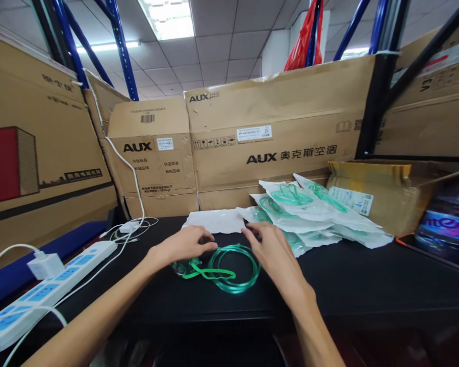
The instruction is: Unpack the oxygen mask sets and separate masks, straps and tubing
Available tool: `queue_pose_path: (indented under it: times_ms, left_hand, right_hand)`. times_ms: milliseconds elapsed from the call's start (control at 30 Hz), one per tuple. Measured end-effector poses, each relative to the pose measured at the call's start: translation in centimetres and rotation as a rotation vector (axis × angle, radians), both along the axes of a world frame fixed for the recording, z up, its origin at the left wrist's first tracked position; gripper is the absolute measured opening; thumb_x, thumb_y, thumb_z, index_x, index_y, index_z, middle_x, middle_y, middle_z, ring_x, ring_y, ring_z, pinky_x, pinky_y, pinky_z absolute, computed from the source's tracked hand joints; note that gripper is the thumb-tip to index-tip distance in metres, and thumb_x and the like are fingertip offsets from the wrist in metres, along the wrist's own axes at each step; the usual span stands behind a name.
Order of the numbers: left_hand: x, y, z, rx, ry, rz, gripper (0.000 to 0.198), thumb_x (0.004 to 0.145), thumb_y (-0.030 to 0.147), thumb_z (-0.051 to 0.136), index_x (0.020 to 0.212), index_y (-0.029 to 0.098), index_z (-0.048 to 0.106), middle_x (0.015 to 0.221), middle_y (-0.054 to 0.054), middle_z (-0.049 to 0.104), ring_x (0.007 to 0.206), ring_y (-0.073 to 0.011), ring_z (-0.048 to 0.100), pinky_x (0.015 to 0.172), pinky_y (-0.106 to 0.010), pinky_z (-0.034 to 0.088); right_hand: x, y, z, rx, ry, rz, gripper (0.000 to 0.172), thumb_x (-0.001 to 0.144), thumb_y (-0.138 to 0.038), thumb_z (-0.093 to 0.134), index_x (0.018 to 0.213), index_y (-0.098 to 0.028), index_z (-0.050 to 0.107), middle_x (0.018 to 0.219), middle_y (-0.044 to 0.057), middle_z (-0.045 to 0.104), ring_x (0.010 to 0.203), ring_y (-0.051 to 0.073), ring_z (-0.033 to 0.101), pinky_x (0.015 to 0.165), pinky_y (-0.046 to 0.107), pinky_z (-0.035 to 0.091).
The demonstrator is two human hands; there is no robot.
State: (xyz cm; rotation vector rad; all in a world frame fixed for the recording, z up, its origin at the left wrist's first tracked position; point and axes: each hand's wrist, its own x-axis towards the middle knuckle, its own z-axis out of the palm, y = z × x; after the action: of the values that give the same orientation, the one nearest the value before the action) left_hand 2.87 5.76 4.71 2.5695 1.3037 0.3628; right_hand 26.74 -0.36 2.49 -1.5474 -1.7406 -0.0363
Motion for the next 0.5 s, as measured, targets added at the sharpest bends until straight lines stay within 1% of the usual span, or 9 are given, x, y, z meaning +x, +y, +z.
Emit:
queue_pose_path:
  times_ms: [67,133,167,233,333,400,467,500]
  left_hand:
    - [1.6,0.5,0.0,0.013,0.047,0.006,0.037,0.085,0.047,0.064,0.106,0.020,0.078,0.109,-0.012,0.075,0.102,-0.0289,0.068,0.083,-0.032,0.049]
    - [2.8,0.8,-0.1,0.014,0.092,-0.007,0.030,0.085,0.042,0.066,0.101,0.020,0.079,0.104,-0.011,0.077,0.098,-0.0272,0.069,0.080,-0.030,0.049]
    - [3.3,0.7,-0.1,0.014,0.112,-0.019,0.026,0.086,0.039,0.066,0.098,0.021,0.080,0.101,-0.010,0.078,0.096,-0.0257,0.070,0.080,-0.029,0.049]
    - [3.8,0.2,-0.2,0.017,0.154,-0.036,0.019,0.087,0.032,0.065,0.090,0.020,0.080,0.095,-0.008,0.078,0.092,-0.0236,0.071,0.079,-0.028,0.049]
    - [4.1,-0.8,-0.4,0.030,0.209,-0.032,0.019,0.089,0.028,0.064,0.087,0.016,0.078,0.093,-0.010,0.077,0.091,-0.0235,0.070,0.079,-0.029,0.049]
    - [4.3,-1.1,-0.3,0.027,0.241,-0.018,0.019,0.090,0.030,0.065,0.093,0.015,0.076,0.099,-0.012,0.075,0.097,-0.0249,0.068,0.082,-0.031,0.050]
    - [4.8,-0.7,0.0,-0.004,0.282,-0.016,0.022,0.090,0.032,0.068,0.103,0.015,0.073,0.107,-0.012,0.072,0.104,-0.0253,0.066,0.087,-0.036,0.051]
    - [5.2,-0.4,0.2,-0.034,0.309,-0.023,0.024,0.090,0.032,0.069,0.106,0.015,0.071,0.109,-0.011,0.071,0.105,-0.0245,0.065,0.089,-0.038,0.052]
  right_hand:
    - [0.2,-1.0,-2.5,-0.008,0.015,-0.078,0.042,0.095,-0.047,0.051,0.109,-0.015,0.075,0.104,0.015,0.075,0.099,0.033,0.068,0.086,0.043,0.049]
    - [0.2,-1.7,-4.8,-0.016,0.022,-0.114,0.042,0.093,-0.046,0.052,0.107,-0.014,0.075,0.101,0.016,0.073,0.098,0.034,0.068,0.085,0.044,0.050]
    - [0.1,-1.8,-5.7,-0.018,0.023,-0.121,0.041,0.093,-0.045,0.052,0.107,-0.014,0.075,0.099,0.015,0.072,0.097,0.034,0.068,0.083,0.044,0.050]
    - [-0.2,-1.9,-6.9,-0.012,0.025,-0.129,0.040,0.092,-0.043,0.052,0.108,-0.013,0.074,0.095,0.014,0.069,0.095,0.033,0.067,0.081,0.043,0.050]
    - [-0.4,-1.9,-7.7,0.006,0.031,-0.137,0.037,0.092,-0.038,0.049,0.108,-0.014,0.073,0.096,0.014,0.066,0.094,0.032,0.066,0.081,0.042,0.049]
    - [-0.4,-2.0,-7.8,0.009,0.035,-0.129,0.035,0.092,-0.036,0.047,0.106,-0.016,0.072,0.097,0.013,0.066,0.092,0.030,0.066,0.080,0.041,0.049]
    - [-0.4,-2.1,-7.8,0.004,0.038,-0.116,0.033,0.092,-0.035,0.045,0.104,-0.018,0.071,0.096,0.012,0.065,0.090,0.029,0.065,0.080,0.040,0.048]
    - [-0.4,-2.1,-7.7,0.000,0.040,-0.109,0.033,0.092,-0.035,0.045,0.103,-0.019,0.071,0.095,0.012,0.065,0.091,0.029,0.065,0.080,0.040,0.048]
